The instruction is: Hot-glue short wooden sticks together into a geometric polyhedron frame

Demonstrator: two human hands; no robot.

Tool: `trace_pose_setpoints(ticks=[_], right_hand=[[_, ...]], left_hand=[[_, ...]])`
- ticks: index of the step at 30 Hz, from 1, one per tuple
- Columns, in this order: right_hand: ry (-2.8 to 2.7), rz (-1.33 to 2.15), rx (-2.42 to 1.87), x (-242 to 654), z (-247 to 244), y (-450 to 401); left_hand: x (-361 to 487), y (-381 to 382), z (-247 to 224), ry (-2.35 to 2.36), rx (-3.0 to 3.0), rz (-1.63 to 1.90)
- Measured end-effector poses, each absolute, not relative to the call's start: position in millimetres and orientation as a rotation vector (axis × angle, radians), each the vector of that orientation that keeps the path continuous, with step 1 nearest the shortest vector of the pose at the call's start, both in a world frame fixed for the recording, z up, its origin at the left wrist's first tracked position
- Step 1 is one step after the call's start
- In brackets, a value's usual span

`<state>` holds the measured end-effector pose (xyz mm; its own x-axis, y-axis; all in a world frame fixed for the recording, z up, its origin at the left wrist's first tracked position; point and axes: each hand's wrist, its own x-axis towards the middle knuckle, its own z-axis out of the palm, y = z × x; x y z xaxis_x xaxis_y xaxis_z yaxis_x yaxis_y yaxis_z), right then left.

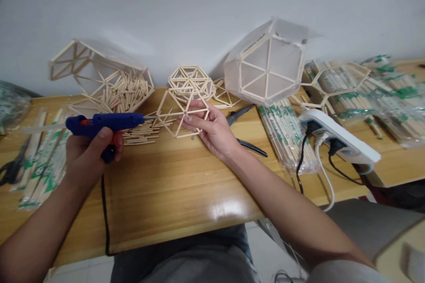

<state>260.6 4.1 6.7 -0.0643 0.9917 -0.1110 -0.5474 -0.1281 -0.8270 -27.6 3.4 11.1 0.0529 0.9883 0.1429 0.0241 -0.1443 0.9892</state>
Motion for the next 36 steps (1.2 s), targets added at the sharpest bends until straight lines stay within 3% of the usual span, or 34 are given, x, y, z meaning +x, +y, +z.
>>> trace_pose_setpoints(ticks=[36], right_hand=[[-0.726,1.551,-0.840,260,7,4]], left_hand=[[-30,6,12,1.156,1.370,1.205]])
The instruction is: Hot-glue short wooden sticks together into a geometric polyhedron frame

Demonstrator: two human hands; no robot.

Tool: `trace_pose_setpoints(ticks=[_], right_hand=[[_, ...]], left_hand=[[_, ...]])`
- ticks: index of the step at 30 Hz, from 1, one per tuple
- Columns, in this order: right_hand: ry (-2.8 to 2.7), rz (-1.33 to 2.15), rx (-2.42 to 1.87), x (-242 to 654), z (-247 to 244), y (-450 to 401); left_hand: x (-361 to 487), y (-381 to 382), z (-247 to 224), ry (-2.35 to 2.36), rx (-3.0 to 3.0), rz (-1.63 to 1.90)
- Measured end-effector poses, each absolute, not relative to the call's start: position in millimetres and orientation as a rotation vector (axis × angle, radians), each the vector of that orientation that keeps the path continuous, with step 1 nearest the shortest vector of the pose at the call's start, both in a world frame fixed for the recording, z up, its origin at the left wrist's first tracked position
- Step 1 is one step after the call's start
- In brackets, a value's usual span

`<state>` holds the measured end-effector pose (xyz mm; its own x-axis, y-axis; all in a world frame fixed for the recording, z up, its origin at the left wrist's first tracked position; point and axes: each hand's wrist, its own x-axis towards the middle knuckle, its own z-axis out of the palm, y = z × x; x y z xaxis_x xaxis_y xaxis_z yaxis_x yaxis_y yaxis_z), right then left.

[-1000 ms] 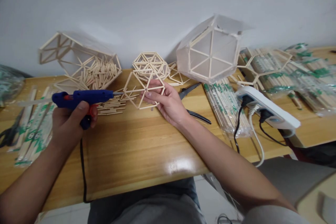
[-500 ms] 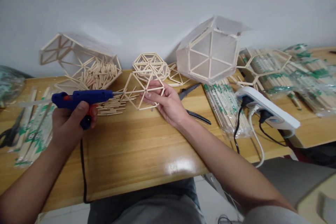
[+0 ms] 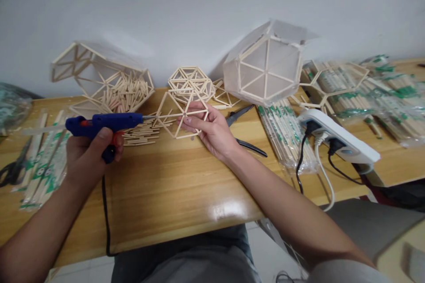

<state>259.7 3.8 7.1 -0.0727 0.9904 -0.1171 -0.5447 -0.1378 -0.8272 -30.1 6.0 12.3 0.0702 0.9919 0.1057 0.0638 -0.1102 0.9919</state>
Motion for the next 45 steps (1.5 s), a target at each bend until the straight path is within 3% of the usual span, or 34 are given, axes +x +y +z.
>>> trace_pose_setpoints(ticks=[45], right_hand=[[-0.719,1.483,-0.851,262,7,6]], left_hand=[[-42,-2,12,1.196,1.522,1.095]])
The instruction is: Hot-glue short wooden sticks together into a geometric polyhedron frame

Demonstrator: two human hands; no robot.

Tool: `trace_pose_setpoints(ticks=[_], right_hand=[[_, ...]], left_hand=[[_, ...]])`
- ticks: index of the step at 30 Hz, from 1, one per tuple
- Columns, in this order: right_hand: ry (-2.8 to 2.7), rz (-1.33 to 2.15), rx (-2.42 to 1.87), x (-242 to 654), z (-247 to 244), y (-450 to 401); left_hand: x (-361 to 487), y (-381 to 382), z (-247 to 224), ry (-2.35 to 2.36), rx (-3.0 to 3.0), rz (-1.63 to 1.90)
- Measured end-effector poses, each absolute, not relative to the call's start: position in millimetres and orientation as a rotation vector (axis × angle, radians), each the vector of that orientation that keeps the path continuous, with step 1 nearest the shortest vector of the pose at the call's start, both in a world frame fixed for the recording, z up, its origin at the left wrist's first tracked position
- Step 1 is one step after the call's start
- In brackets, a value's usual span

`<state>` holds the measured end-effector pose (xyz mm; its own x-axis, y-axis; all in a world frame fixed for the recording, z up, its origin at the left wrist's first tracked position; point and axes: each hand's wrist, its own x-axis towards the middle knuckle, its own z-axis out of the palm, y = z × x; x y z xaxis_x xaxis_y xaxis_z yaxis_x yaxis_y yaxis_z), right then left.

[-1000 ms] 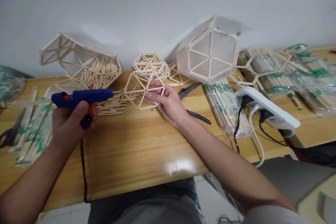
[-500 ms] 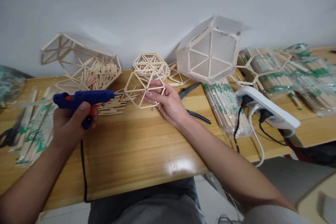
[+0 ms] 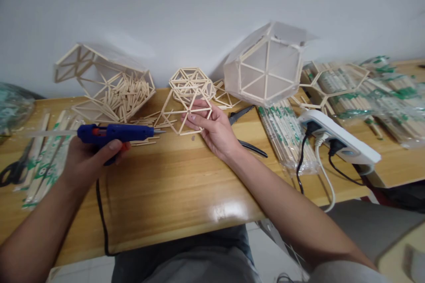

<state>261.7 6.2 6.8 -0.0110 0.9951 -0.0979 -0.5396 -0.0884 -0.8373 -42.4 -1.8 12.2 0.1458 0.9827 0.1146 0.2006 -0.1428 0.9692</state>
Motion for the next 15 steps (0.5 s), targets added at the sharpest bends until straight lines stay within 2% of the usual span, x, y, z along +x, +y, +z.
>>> trace_pose_setpoints(ticks=[10,15], right_hand=[[-0.804,1.386,-0.917,259,1,6],[-0.871,1.336,-0.958,259,1,5]], left_hand=[[-40,19,14,1.117,1.403,1.357],[-37,14,12,1.113,1.398,1.380]])
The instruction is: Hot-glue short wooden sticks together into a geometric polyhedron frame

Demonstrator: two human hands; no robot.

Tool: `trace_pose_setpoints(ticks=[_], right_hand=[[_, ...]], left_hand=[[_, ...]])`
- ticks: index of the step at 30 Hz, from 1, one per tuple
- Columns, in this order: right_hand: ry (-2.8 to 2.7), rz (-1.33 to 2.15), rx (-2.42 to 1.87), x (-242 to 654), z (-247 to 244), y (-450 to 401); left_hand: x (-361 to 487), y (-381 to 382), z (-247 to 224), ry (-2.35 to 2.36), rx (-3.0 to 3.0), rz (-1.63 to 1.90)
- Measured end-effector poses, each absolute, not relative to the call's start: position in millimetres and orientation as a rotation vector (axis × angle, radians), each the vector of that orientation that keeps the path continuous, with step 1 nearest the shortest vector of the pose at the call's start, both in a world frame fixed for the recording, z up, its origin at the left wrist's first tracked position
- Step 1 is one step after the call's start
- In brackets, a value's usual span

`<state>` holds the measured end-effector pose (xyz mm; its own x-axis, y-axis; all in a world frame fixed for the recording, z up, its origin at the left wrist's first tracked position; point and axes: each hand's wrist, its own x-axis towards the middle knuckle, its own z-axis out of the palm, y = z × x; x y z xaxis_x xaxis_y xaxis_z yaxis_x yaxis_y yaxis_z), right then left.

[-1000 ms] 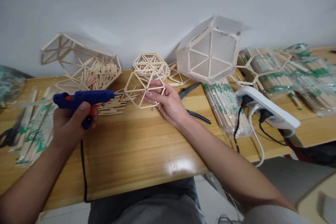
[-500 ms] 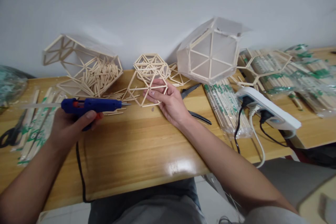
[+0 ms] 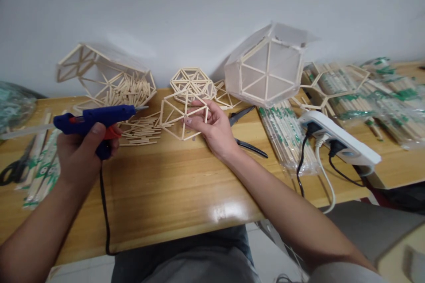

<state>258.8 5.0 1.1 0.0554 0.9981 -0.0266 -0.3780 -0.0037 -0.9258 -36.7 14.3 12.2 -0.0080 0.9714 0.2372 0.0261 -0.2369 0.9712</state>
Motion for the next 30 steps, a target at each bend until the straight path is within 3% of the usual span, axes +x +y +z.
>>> trace_pose_setpoints(ticks=[30], right_hand=[[-0.839,1.415,-0.915,260,5,6]], left_hand=[[-44,14,2,1.081,1.536,1.178]])
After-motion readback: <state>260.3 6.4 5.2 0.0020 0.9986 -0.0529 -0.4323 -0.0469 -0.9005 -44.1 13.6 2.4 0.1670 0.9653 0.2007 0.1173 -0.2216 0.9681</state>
